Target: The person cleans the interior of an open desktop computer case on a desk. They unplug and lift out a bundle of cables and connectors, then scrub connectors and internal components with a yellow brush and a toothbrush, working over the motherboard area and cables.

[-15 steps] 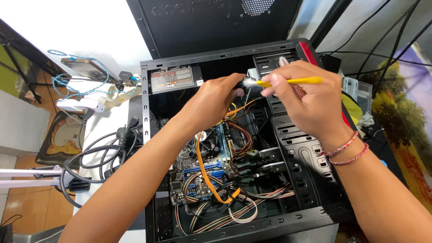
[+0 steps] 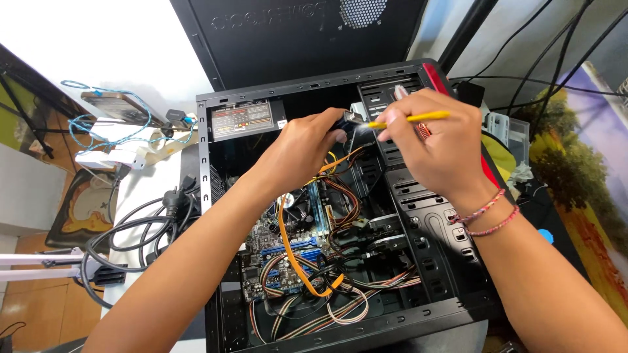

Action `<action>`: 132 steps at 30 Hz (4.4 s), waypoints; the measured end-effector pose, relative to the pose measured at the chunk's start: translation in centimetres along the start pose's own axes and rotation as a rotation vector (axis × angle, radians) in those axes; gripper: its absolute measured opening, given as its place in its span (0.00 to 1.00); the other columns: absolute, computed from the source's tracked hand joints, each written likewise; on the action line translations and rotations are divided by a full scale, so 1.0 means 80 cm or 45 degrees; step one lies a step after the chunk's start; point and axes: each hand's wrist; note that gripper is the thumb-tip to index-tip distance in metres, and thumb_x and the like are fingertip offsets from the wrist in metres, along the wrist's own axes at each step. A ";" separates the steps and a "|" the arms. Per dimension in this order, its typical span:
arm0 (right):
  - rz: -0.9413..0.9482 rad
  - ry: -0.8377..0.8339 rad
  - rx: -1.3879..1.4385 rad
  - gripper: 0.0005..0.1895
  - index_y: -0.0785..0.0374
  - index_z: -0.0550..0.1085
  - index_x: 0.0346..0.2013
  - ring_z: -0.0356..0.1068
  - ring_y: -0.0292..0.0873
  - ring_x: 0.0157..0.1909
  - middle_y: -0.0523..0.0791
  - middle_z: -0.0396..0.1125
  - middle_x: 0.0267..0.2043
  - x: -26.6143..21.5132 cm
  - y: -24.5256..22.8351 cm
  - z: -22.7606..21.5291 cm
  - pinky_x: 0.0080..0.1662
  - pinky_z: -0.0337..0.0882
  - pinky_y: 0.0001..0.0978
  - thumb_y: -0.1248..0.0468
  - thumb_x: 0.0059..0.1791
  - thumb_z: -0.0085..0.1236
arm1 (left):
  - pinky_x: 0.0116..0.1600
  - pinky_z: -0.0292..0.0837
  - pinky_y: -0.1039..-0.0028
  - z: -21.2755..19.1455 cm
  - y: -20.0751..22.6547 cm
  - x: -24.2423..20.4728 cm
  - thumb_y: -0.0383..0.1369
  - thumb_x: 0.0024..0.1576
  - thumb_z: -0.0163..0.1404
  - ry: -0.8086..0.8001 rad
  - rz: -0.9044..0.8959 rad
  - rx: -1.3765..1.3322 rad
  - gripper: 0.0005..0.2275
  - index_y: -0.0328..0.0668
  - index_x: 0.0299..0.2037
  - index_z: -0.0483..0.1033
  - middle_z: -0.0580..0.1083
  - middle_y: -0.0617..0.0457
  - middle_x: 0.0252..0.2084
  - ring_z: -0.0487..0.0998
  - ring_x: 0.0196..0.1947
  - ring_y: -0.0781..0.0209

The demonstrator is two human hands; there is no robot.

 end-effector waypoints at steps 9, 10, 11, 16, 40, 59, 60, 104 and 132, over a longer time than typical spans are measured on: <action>-0.154 0.001 -0.048 0.08 0.63 0.81 0.38 0.78 0.41 0.46 0.47 0.77 0.45 0.003 -0.007 0.000 0.46 0.77 0.30 0.67 0.60 0.57 | 0.43 0.83 0.72 0.010 -0.014 0.006 0.26 0.64 0.46 -0.088 -0.131 -0.354 0.11 0.35 0.56 0.71 0.82 0.48 0.39 0.87 0.40 0.61; -0.152 0.001 -0.054 0.08 0.63 0.81 0.38 0.78 0.41 0.46 0.47 0.77 0.45 0.002 -0.006 -0.003 0.46 0.77 0.30 0.67 0.60 0.57 | 0.43 0.83 0.72 0.009 -0.014 0.005 0.26 0.64 0.46 -0.089 -0.127 -0.358 0.11 0.35 0.56 0.71 0.82 0.48 0.39 0.87 0.40 0.61; -0.191 0.027 -0.057 0.06 0.63 0.80 0.42 0.78 0.41 0.46 0.46 0.76 0.44 0.001 -0.005 -0.005 0.47 0.77 0.28 0.67 0.61 0.57 | 0.44 0.83 0.73 0.008 -0.014 0.005 0.25 0.65 0.46 -0.067 -0.110 -0.385 0.10 0.35 0.56 0.72 0.83 0.48 0.40 0.87 0.40 0.61; -0.182 -0.105 0.077 0.05 0.65 0.79 0.42 0.76 0.44 0.42 0.46 0.76 0.39 0.007 -0.021 0.000 0.57 0.73 0.40 0.68 0.54 0.58 | 0.43 0.83 0.72 0.002 -0.011 0.004 0.24 0.63 0.47 -0.081 -0.179 -0.348 0.13 0.34 0.58 0.69 0.83 0.47 0.40 0.87 0.41 0.62; -0.019 -0.162 0.089 0.06 0.62 0.81 0.47 0.78 0.38 0.44 0.44 0.77 0.46 -0.001 -0.005 0.003 0.49 0.77 0.29 0.66 0.57 0.59 | 0.41 0.83 0.68 0.003 -0.022 0.000 0.21 0.64 0.45 -0.128 -0.057 -0.310 0.19 0.44 0.64 0.59 0.83 0.44 0.38 0.88 0.40 0.56; -0.036 -0.217 0.087 0.06 0.61 0.81 0.44 0.78 0.40 0.45 0.45 0.77 0.44 0.006 0.000 -0.003 0.64 0.70 0.42 0.66 0.56 0.57 | 0.44 0.85 0.70 -0.002 -0.020 0.001 0.24 0.66 0.43 -0.126 -0.151 -0.396 0.18 0.44 0.65 0.58 0.83 0.49 0.36 0.88 0.39 0.60; -0.084 -0.281 0.164 0.06 0.63 0.80 0.41 0.78 0.42 0.44 0.46 0.77 0.42 0.008 -0.002 -0.003 0.69 0.64 0.47 0.68 0.54 0.57 | 0.44 0.84 0.69 -0.002 -0.021 0.000 0.24 0.66 0.43 -0.130 -0.147 -0.381 0.18 0.43 0.66 0.58 0.83 0.49 0.36 0.88 0.40 0.60; 0.458 -0.193 0.339 0.15 0.68 0.81 0.45 0.68 0.38 0.32 0.48 0.75 0.35 0.004 0.026 -0.010 0.37 0.67 0.28 0.61 0.61 0.50 | 0.34 0.80 0.61 -0.007 -0.005 -0.001 0.25 0.63 0.50 -0.178 -0.040 -0.143 0.19 0.49 0.60 0.58 0.82 0.36 0.44 0.87 0.36 0.44; 0.420 -0.278 0.382 0.15 0.70 0.80 0.41 0.77 0.36 0.36 0.46 0.76 0.34 0.008 0.034 -0.011 0.42 0.75 0.26 0.61 0.58 0.49 | 0.34 0.81 0.63 -0.013 0.007 -0.001 0.26 0.60 0.54 -0.162 -0.056 -0.040 0.23 0.51 0.63 0.60 0.82 0.42 0.47 0.86 0.33 0.44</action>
Point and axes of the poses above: each hand's wrist, its own x-axis towards the middle knuckle, its own z-axis out of the palm, y = z × x
